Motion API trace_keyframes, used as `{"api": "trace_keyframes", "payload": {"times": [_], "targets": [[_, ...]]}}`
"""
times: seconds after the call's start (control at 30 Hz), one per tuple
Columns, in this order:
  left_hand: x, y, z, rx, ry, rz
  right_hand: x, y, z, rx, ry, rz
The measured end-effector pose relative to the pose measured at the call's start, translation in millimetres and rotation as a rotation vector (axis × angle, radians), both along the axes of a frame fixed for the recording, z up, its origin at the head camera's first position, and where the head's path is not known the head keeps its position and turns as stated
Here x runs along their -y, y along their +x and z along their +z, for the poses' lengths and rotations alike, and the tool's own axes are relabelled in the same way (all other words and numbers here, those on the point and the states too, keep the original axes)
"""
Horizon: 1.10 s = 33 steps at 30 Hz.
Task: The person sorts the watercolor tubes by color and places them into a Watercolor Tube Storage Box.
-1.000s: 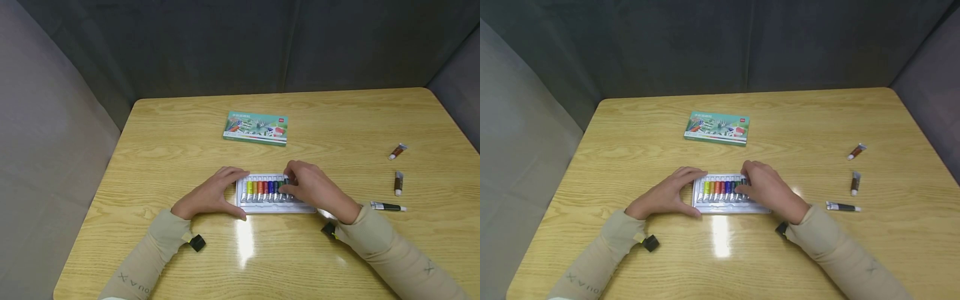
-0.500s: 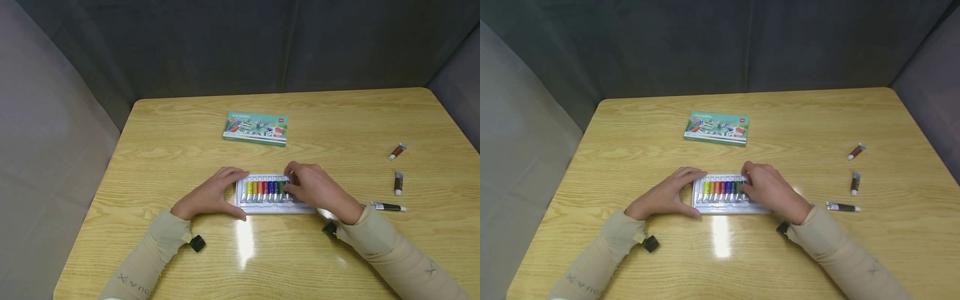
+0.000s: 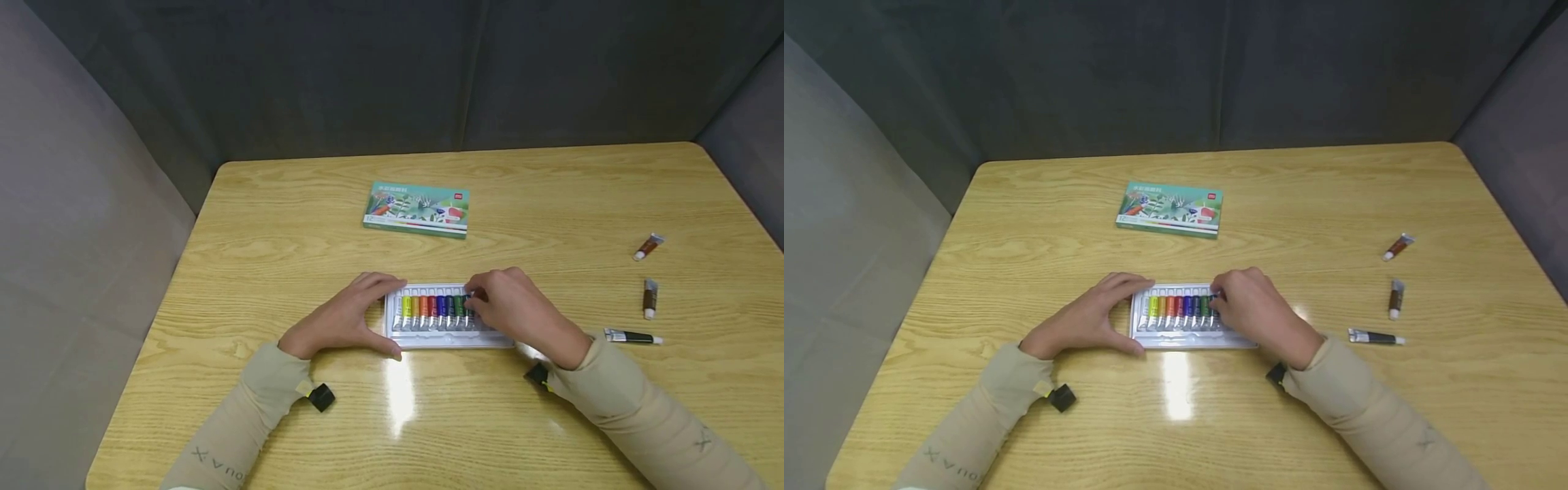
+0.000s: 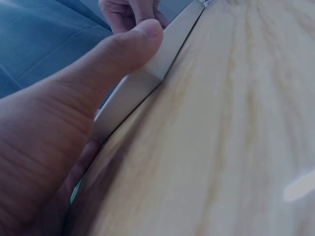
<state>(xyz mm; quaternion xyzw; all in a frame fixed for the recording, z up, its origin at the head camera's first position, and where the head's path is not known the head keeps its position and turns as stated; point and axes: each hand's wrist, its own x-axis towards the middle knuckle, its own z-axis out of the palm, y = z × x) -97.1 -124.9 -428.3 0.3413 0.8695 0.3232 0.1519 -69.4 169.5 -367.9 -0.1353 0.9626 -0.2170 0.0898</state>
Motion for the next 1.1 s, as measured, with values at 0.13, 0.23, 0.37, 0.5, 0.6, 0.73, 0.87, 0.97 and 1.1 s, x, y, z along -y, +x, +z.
{"api": "trace_keyframes", "payload": {"times": [0.13,0.23,0.37,0.5,0.6,0.73,0.87,0.97,1.1], "targets": [[0.3,-0.2,-0.7,-0.011,0.001,-0.003,1.1,1.9,-0.8,-0.016,-0.009,0.005],[0.4,-0.3,-1.3,-0.017,0.001,-0.002,2.0,2.7,-2.4,-0.042,-0.006,0.021],[0.5,-0.3,-1.7,-0.016,0.004,0.000,2.9,3.1,-4.4,-0.083,0.014,0.045],[0.6,-0.2,-1.5,-0.010,0.010,0.001,2.9,2.7,-5.6,-0.084,0.021,0.050],[0.7,-0.1,-1.5,-0.007,0.011,0.001,2.6,2.1,-5.9,-0.075,0.028,0.051],[0.8,-0.1,-1.9,-0.006,0.013,0.002,2.5,1.9,-6.0,-0.072,0.037,0.053],[0.7,-0.1,-2.1,-0.011,0.016,0.000,2.2,1.8,-5.2,-0.045,0.032,0.046],[0.5,0.1,-1.9,-0.013,0.016,0.000,1.7,1.1,-4.0,-0.001,0.026,0.034],[0.4,0.2,-1.9,-0.016,0.013,0.000,0.5,0.4,-2.9,0.032,0.027,0.024]]}}
